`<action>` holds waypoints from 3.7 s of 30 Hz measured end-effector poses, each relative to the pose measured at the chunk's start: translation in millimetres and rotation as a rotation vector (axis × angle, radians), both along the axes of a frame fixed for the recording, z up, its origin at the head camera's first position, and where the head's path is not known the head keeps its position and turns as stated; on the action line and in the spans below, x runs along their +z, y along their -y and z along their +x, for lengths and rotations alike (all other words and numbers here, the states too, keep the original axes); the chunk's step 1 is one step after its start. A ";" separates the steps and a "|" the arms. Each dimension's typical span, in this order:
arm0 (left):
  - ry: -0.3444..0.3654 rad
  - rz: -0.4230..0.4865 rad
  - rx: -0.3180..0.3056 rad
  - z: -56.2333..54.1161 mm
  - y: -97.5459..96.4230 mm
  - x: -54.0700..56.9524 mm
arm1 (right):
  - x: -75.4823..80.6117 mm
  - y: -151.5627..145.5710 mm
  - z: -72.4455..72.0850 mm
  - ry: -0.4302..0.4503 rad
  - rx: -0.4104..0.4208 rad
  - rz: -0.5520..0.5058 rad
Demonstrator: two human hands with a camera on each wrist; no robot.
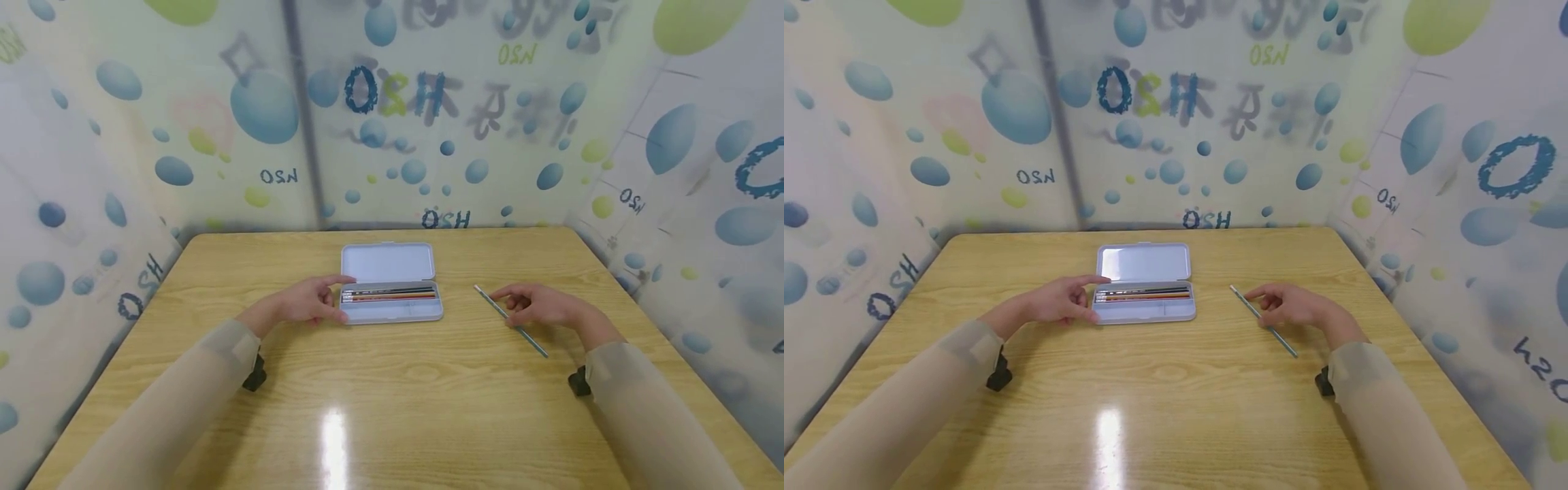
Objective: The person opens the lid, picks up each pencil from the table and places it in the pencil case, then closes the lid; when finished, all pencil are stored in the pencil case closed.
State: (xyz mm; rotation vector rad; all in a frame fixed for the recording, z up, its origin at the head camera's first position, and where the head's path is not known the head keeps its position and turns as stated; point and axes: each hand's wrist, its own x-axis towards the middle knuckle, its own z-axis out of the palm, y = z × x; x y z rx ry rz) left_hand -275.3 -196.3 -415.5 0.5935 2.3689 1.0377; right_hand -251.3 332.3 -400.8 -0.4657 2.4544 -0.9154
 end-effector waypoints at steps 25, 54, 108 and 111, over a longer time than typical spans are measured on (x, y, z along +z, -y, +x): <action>-0.006 -0.004 0.003 2.3 0.5 -0.7 | -2.6 -0.9 -1.8 -0.060 -0.034 0.030; 0.014 -0.016 0.017 -0.5 1.1 -1.2 | 4.7 17.4 -6.2 -0.321 -0.131 0.056; 0.019 -0.015 0.026 -3.3 2.4 -2.6 | 5.0 195.0 -52.3 -0.333 0.112 0.002; 0.020 -0.010 0.024 -3.8 2.0 -4.1 | 1.9 201.0 -54.5 -0.324 0.112 0.010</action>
